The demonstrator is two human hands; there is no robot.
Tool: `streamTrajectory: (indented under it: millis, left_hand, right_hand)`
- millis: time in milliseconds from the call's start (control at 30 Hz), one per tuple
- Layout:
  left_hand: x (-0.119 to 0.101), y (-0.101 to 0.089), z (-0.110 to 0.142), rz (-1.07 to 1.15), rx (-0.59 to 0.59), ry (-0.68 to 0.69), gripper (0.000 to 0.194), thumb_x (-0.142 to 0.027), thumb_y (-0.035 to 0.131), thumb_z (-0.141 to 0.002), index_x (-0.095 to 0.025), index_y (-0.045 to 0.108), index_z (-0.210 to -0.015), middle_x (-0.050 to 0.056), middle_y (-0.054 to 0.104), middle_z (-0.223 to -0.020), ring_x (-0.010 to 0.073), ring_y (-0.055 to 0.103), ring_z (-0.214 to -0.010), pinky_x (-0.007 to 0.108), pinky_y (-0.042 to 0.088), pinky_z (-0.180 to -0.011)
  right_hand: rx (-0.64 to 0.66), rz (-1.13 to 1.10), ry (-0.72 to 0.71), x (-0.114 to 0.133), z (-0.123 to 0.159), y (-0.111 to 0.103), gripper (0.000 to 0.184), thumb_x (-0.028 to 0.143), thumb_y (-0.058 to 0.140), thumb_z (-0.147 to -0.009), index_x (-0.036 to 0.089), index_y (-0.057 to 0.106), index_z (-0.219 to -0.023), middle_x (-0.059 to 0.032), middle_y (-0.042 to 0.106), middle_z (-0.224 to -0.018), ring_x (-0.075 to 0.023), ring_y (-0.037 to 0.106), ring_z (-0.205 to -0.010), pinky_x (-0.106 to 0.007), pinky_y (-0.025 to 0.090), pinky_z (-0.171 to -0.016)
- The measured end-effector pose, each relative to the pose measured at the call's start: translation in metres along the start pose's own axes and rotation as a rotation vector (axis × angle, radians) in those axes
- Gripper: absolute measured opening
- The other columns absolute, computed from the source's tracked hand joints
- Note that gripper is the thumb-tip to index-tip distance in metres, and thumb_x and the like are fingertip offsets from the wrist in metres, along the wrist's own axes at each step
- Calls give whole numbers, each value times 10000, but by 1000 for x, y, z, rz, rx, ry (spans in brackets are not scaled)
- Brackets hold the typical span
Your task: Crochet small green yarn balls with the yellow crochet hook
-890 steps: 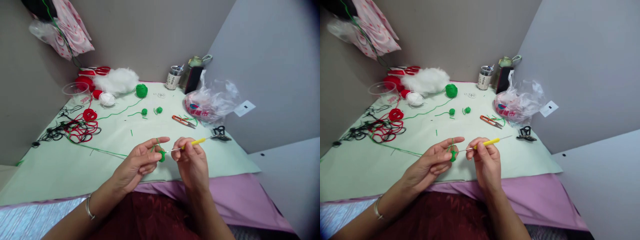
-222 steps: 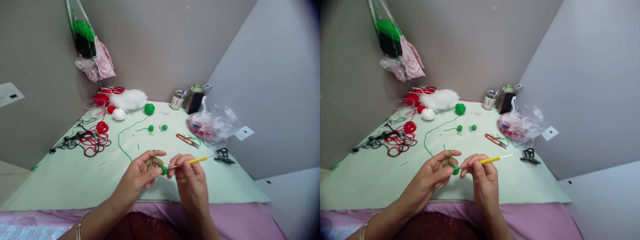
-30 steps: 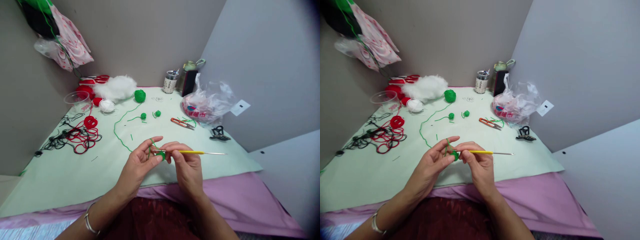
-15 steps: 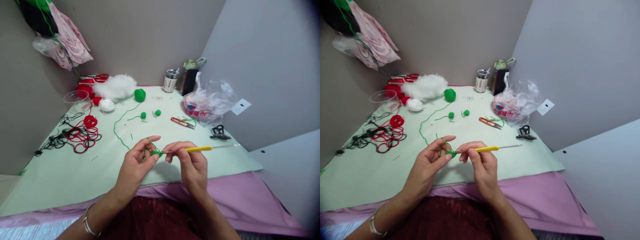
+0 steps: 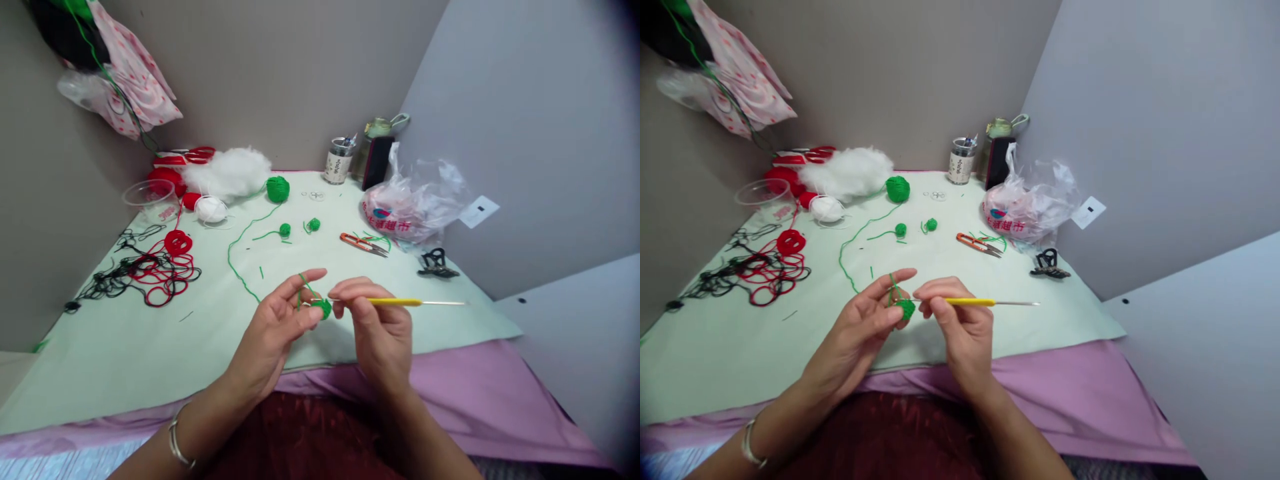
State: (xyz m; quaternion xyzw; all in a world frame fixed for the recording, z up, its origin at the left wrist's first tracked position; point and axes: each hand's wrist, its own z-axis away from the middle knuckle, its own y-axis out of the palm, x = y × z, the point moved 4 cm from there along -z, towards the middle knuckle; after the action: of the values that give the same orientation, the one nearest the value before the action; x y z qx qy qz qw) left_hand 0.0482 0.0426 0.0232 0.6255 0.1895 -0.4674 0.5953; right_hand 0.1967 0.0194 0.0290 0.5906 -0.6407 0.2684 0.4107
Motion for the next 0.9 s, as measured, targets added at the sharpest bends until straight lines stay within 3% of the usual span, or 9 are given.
streamTrajectory:
  millis: [167,267,333,400,433,500,600,800,900]
  left_hand:
    - [6,3,1,-49,-42,82,447,-273,914,-804,-274,799,-1236,-19,680,-865,113,596,-832,229,470,-832]
    - [9,2,-2,44,-28,-35,439,-284,912,-805,-232,805,-1228,-36,640,-777,68,524,-669,208,477,-764]
    - [10,1,-4,126,4,-147,393,-277,904,-807,-196,826,-1183,-73,565,-691,19,333,-505,211,489,-730]
    - [7,-1,-6,167,8,-169,334,-248,897,-801,-181,844,-1124,-86,558,-703,-11,202,-461,211,502,-740]
    - [6,-2,-6,161,1,-142,320,-233,893,-800,-188,847,-1113,-77,587,-741,-17,229,-464,203,499,-748]
    - [3,-3,-6,103,-3,-70,324,-221,893,-796,-218,848,-1117,-44,648,-823,3,427,-552,184,481,-769]
    - [4,-1,-3,-17,15,5,334,-246,888,-820,-273,841,-1149,-9,698,-888,95,621,-856,190,463,-839]
    - [3,-4,2,-149,-3,52,295,-281,850,-863,-313,836,-1156,-17,652,-913,107,576,-879,208,433,-840]
    - [1,-7,2,-187,-20,75,301,-286,836,-865,-316,832,-1164,-12,624,-906,118,558,-857,222,432,-806]
  right_hand:
    - [16,312,-195,4,8,5,224,158,644,-1008,294,808,-1077,-51,803,-964,-205,739,-868,-343,611,-719]
    - [55,512,-351,9,13,5,286,125,696,-964,324,812,-1134,-62,796,-1041,-211,738,-911,-349,608,-747]
    - [12,450,-288,7,10,0,246,146,680,-982,311,814,-1106,-56,786,-998,-202,725,-878,-337,587,-721]
    - [-54,253,-117,1,6,-7,205,187,628,-1025,281,807,-1051,-38,764,-906,-173,685,-767,-316,552,-669]
    - [-71,149,-44,-2,4,-9,201,209,610,-1040,270,802,-1025,-30,754,-876,-157,657,-716,-306,535,-648]
    - [-46,27,33,-5,2,-7,189,248,623,-1041,257,803,-983,-28,751,-875,-149,640,-710,-301,524,-655]
    - [8,36,51,-7,1,-1,145,266,683,-1013,265,823,-974,-30,764,-908,-161,669,-806,-299,536,-719]
    - [-16,-135,175,-15,0,-5,199,304,616,-1060,272,795,-979,0,774,-912,-115,643,-727,-251,537,-699]
    - [9,-97,139,-10,0,-6,223,290,576,-1078,258,775,-984,-5,770,-917,-120,658,-737,-261,554,-708]
